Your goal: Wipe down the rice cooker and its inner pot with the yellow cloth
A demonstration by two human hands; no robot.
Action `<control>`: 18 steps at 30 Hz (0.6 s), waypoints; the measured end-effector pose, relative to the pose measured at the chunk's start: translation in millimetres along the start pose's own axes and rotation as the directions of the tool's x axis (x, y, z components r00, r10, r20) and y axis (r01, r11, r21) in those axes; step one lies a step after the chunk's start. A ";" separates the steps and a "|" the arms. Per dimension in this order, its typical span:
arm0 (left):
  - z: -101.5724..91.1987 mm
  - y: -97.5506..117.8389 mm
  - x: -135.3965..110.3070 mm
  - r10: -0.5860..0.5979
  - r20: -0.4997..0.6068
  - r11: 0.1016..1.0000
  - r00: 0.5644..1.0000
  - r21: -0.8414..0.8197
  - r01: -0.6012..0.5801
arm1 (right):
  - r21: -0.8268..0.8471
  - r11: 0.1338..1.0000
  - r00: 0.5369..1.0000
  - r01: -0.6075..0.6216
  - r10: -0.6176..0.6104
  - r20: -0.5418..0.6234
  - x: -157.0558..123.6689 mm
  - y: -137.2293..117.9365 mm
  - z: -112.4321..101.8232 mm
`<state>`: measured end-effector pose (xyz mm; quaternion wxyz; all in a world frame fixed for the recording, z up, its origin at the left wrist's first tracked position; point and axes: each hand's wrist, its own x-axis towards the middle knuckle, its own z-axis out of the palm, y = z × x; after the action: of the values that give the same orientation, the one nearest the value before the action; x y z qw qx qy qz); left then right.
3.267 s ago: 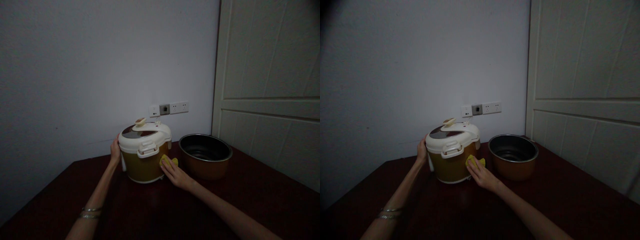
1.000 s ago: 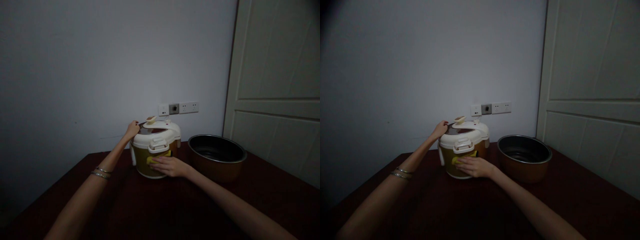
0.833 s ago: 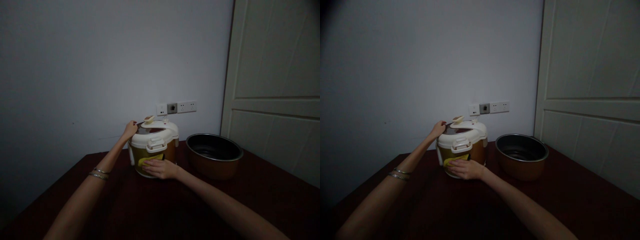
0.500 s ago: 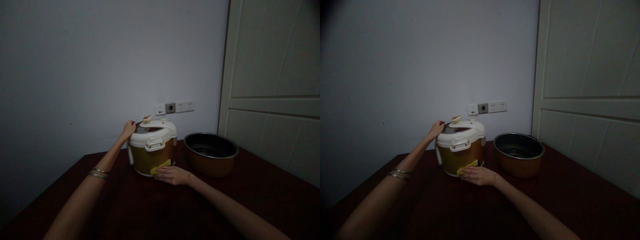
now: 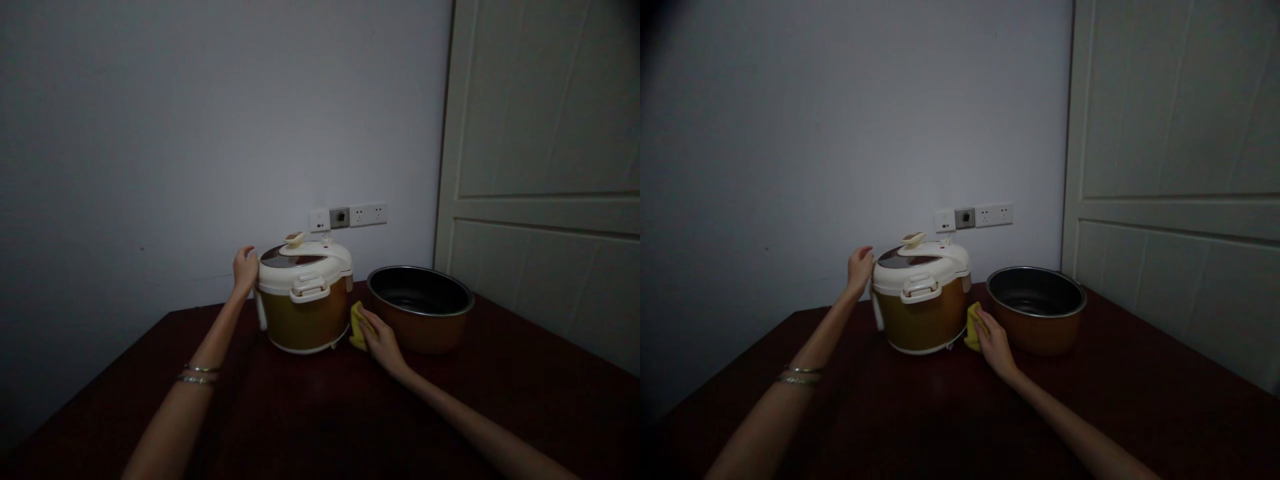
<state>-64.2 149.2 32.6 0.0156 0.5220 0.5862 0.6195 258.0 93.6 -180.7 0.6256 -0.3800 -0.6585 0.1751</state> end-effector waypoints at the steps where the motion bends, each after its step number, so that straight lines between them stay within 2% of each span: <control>1: -3.7 -6.6 -5.4 -0.032 -0.029 0.999 0.999 -0.016 0.032 | 0.121 0.979 0.981 -0.166 0.176 -0.081 4.7 0.2 6.3; 3: -9.3 -20.3 -17.9 -0.106 -0.066 0.994 0.992 -0.046 0.103 | 0.385 0.843 0.877 -0.377 0.458 -0.143 20.0 -1.8 19.6; 5: -11.9 -32.2 -31.5 -0.171 -0.070 0.983 0.983 -0.079 0.166 | 0.553 0.723 0.803 -0.414 0.577 -0.152 40.8 -7.3 31.8; 8: -10.3 -42.2 -51.0 -0.229 -0.034 0.966 0.973 -0.135 0.222 | 0.641 0.679 0.792 -0.358 0.584 -0.177 73.0 -20.8 44.9; 11: -3.8 -43.3 -64.8 -0.238 0.013 0.949 0.971 -0.210 0.236 | 0.723 0.599 0.772 -0.345 0.619 -0.145 94.1 -36.6 50.7; 15: 6.2 -41.0 -71.3 -0.278 0.018 0.910 0.961 -0.315 0.269 | 0.806 0.473 0.745 -0.357 0.664 -0.059 102.3 -54.6 49.8; 18: 10.9 -42.2 -70.9 -0.324 0.020 0.869 0.946 -0.389 0.306 | 0.832 0.418 0.732 -0.366 0.681 -0.020 104.5 -63.0 46.7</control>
<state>-49.7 125.4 -45.8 0.2055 0.3915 0.5297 0.7238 203.1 139.3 -71.3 0.7432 -0.2810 -0.2315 0.5613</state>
